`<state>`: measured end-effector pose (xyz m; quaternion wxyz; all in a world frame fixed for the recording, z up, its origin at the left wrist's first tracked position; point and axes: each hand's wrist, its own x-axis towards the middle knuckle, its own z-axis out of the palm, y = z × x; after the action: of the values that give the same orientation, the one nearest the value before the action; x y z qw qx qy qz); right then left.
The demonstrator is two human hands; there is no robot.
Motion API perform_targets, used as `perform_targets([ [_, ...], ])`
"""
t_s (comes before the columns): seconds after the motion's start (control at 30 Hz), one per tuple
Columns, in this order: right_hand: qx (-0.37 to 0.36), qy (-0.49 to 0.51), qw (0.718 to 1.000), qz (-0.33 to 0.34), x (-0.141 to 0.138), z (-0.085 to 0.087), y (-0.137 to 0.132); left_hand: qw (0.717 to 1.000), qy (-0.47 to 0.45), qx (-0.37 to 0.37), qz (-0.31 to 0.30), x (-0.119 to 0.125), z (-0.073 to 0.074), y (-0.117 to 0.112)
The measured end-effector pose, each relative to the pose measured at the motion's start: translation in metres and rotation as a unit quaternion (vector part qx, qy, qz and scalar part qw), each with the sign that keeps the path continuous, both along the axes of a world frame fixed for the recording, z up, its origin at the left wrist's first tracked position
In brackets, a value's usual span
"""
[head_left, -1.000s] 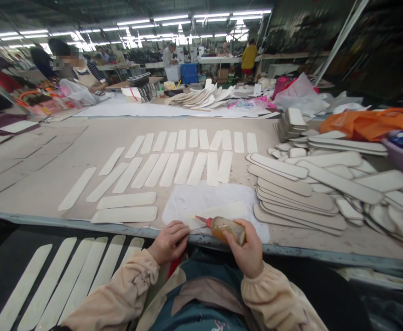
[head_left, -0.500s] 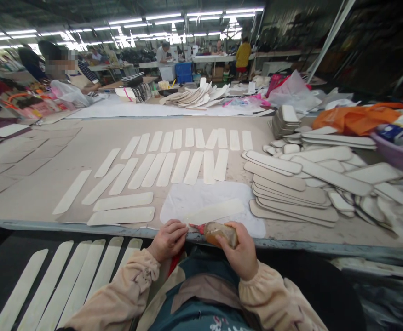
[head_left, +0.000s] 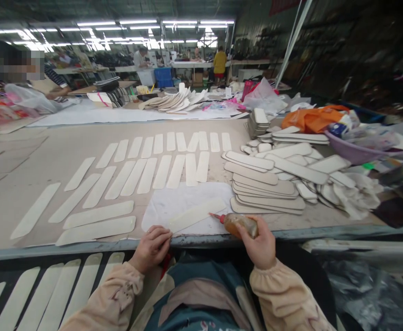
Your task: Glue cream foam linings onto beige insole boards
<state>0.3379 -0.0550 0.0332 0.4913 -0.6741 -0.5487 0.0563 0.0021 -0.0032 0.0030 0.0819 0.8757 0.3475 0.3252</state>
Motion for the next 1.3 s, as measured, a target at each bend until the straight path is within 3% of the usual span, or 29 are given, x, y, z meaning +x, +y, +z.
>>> perform_targets([
  [0.13, 0.021, -0.03, 0.998, -0.054, 0.015, 0.003, 0.0, 1.0, 0.004, -0.004, 0.002, 0.001, 0.001, 0.0],
  [0.27, 0.057, -0.074, 0.994, -0.059, 0.011, 0.01, -0.001, 1.0, 0.002, -0.004, 0.003, 0.002, 0.003, -0.001],
  [0.53, 0.035, 0.022, 0.994, 0.097, -0.051, 0.006, 0.001, 1.0, -0.006, -0.019, 0.008, 0.004, 0.006, -0.002],
  [0.63, 0.033, 0.022, 0.992, 0.121, -0.063, 0.002, 0.006, 1.0, -0.004, -0.019, 0.01, 0.005, 0.007, -0.002],
  [0.73, 0.035, 0.009, 0.995, 0.092, -0.051, 0.0, 0.009, 1.0, -0.001, -0.021, 0.014, 0.005, 0.008, -0.002],
  [1.0, 0.04, -0.005, 0.996, -0.075, 0.014, -0.003, 0.01, 1.0, 0.003, -0.024, 0.02, 0.005, 0.01, 0.0],
  [1.3, 0.05, 0.008, 0.994, -0.097, 0.016, -0.008, 0.03, 0.999, 0.007, -0.005, 0.042, 0.004, 0.004, 0.004],
])
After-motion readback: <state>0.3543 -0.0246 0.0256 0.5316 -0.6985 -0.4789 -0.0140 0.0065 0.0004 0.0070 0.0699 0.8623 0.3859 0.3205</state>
